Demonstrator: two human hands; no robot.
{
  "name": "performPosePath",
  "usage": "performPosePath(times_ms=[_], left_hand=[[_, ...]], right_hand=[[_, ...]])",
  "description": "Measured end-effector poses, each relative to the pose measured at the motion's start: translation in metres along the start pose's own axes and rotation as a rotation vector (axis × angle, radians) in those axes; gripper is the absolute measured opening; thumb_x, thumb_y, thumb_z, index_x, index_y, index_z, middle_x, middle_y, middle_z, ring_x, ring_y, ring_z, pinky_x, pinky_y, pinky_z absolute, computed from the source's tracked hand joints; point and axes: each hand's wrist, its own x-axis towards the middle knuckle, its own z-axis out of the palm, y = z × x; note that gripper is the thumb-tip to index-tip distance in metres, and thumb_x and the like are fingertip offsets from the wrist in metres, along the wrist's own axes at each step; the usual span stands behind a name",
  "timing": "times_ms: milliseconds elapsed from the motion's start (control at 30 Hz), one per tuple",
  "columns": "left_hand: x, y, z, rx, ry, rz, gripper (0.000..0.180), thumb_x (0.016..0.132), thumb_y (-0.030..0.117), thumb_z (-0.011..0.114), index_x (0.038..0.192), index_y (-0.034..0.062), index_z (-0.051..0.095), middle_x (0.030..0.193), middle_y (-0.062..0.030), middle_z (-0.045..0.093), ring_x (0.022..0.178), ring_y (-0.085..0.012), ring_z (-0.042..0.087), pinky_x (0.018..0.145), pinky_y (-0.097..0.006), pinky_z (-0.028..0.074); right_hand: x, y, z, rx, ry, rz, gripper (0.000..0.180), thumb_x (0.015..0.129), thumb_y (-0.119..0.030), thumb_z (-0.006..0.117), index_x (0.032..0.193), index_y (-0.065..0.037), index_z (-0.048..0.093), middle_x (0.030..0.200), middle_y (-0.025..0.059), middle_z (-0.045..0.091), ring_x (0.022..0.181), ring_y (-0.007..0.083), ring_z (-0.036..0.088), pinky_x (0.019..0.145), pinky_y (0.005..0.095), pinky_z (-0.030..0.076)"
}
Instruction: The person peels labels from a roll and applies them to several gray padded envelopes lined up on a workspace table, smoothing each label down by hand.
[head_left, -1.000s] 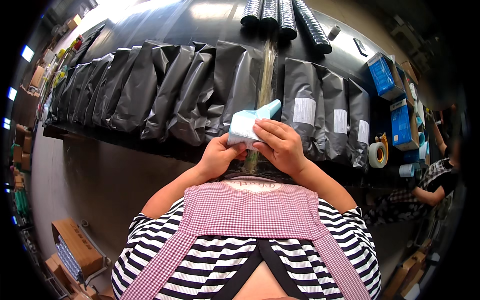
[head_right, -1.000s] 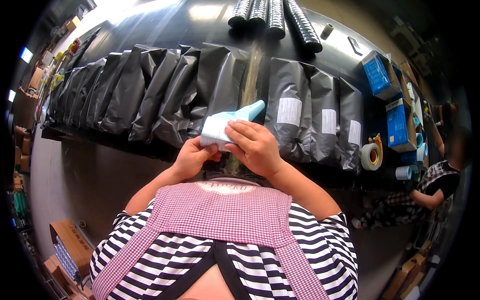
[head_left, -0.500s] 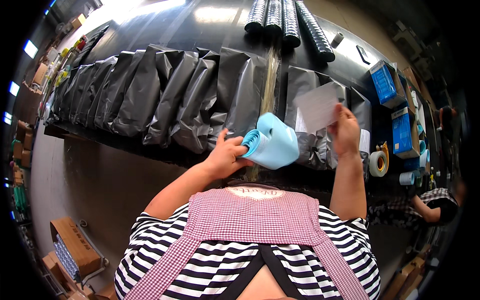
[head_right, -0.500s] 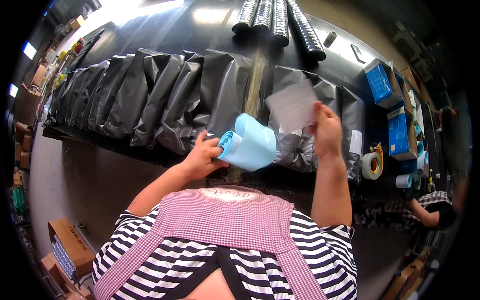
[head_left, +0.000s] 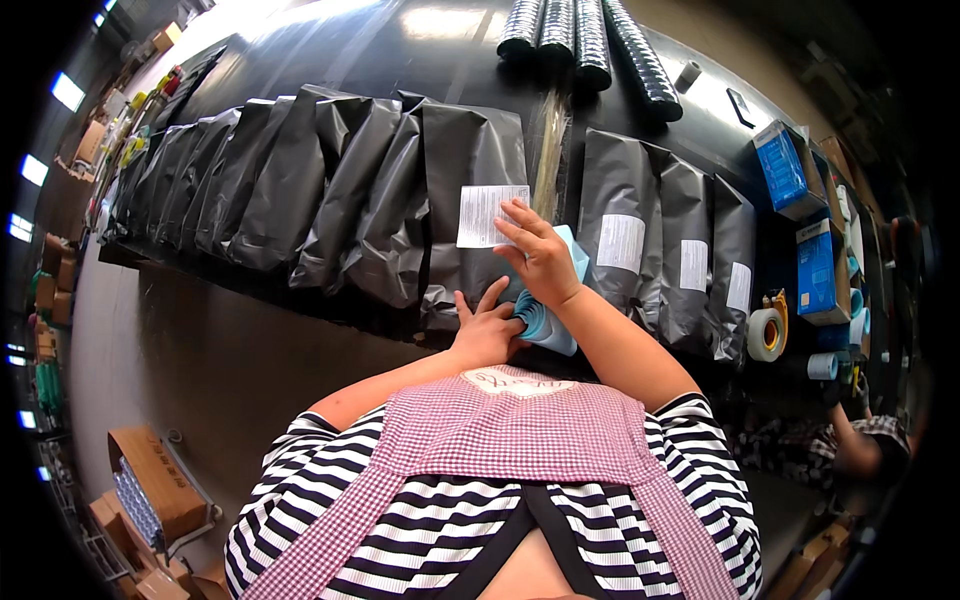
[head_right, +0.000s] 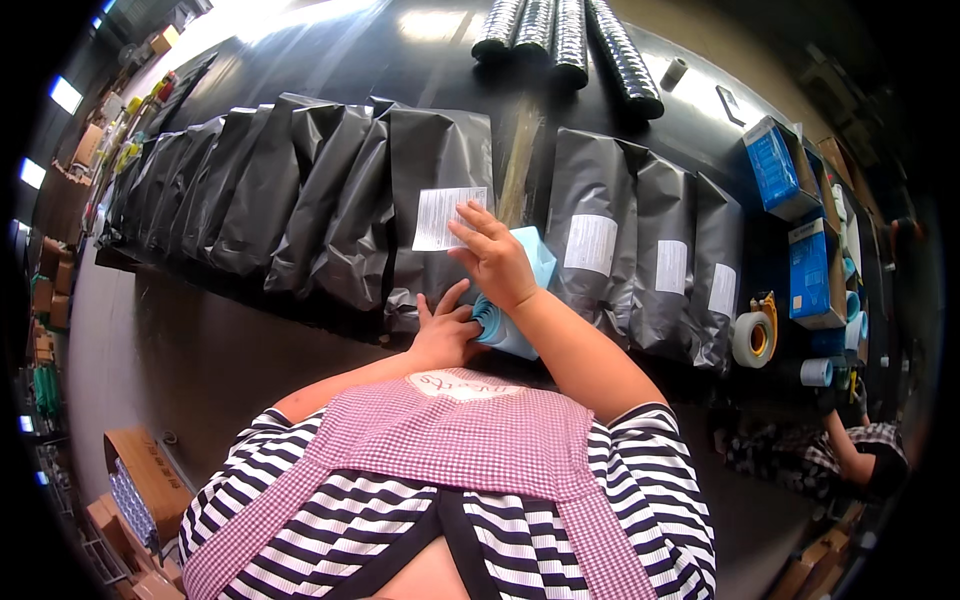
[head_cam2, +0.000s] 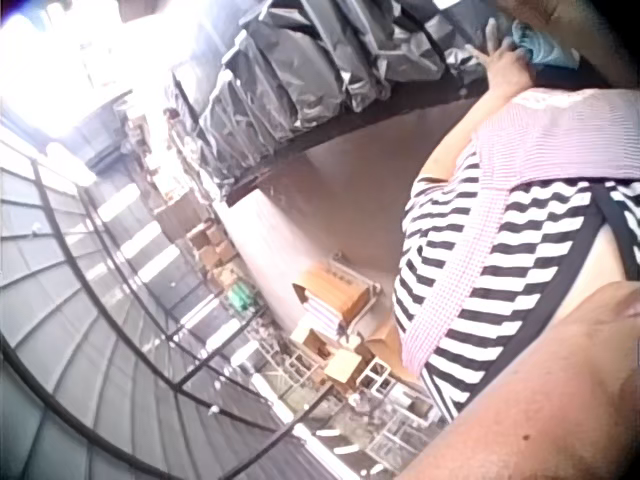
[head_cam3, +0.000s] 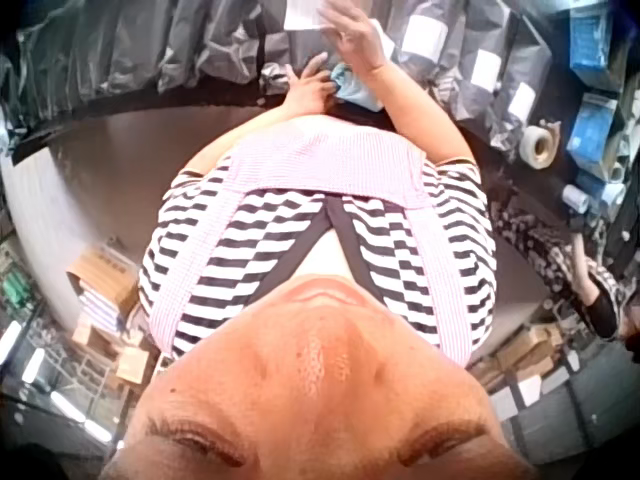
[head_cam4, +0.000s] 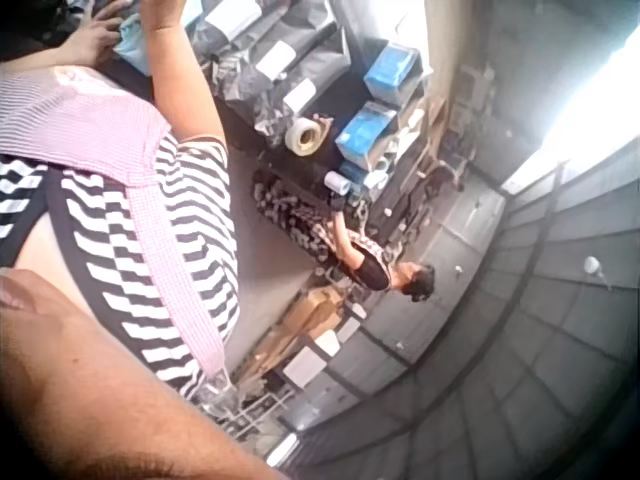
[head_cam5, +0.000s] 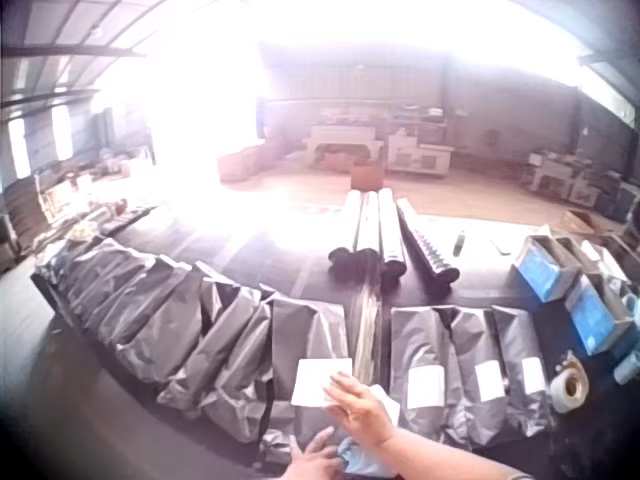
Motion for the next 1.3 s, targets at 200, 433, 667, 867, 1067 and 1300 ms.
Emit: performPosePath(times_ms=[200,433,667,867,1067,1300], left_hand=[[-0.001,0.001,-0.008,-0.003,-0.079,-0.044,0.024,0.083,0.034,0.073,0.096,0.0131,0.073,0.129,-0.0050,0.055,0.151,-0.0307,0.014,0.101,-0.087,0.009],[-0.003,0.000,-0.006,0.040,-0.051,0.002,0.024,0.082,0.031,0.074,0.093,0.0103,0.072,0.123,-0.0083,0.056,0.148,-0.0338,0.018,0.099,-0.087,0.012],[0.000,0.000,-0.004,0.016,-0.039,-0.004,0.026,0.084,0.034,0.072,0.094,0.0106,0.073,0.121,-0.0074,0.057,0.149,-0.0324,0.017,0.098,-0.088,0.013],[-0.003,-0.004,0.000,0.015,-0.050,-0.004,0.026,0.083,0.031,0.073,0.095,0.0084,0.072,0.122,-0.0080,0.056,0.149,-0.0346,0.017,0.098,-0.088,0.012],[-0.002,-0.002,0.001,-0.014,0.038,0.051,0.024,0.082,0.036,0.072,0.091,0.0126,0.073,0.123,-0.0056,0.056,0.149,-0.0340,0.017,0.096,-0.089,0.012],[-0.001,-0.006,0.009,-0.017,-0.035,-0.010,0.030,0.079,0.034,0.076,0.099,0.0121,0.075,0.144,-0.0028,0.046,0.151,-0.0347,0.010,0.097,-0.088,0.010]], right_hand=[[0.002,0.003,0.018,0.037,-0.056,0.018,0.040,0.080,-0.008,0.078,0.119,-0.007,0.070,0.137,0.0142,0.059,0.134,0.0330,0.050,0.107,0.0401,0.046],[-0.001,0.002,0.026,0.027,-0.120,0.076,0.040,0.080,-0.008,0.078,0.119,-0.008,0.070,0.138,0.0146,0.058,0.136,0.0335,0.048,0.108,0.0397,0.044],[-0.003,0.016,0.034,0.053,-0.198,0.129,0.038,0.080,-0.012,0.077,0.118,-0.007,0.071,0.139,0.0149,0.057,0.136,0.0332,0.047,0.109,0.0391,0.042],[0.006,-0.019,0.000,-0.193,-0.527,0.155,0.037,0.083,-0.021,0.073,0.117,-0.008,0.071,0.136,0.0143,0.059,0.122,0.0327,0.058,0.097,0.0392,0.050],[0.034,-0.023,0.017,-0.302,-0.740,0.247,0.040,0.090,-0.019,0.061,0.128,-0.006,0.063,0.140,0.0148,0.056,0.120,0.0343,0.060,0.095,0.0410,0.051],[0.048,-0.027,0.080,-0.587,-0.782,0.367,0.066,0.086,-0.017,0.058,0.147,0.001,0.042,0.166,0.0119,0.013,0.154,0.0346,-0.003,0.115,0.0667,0.021]])
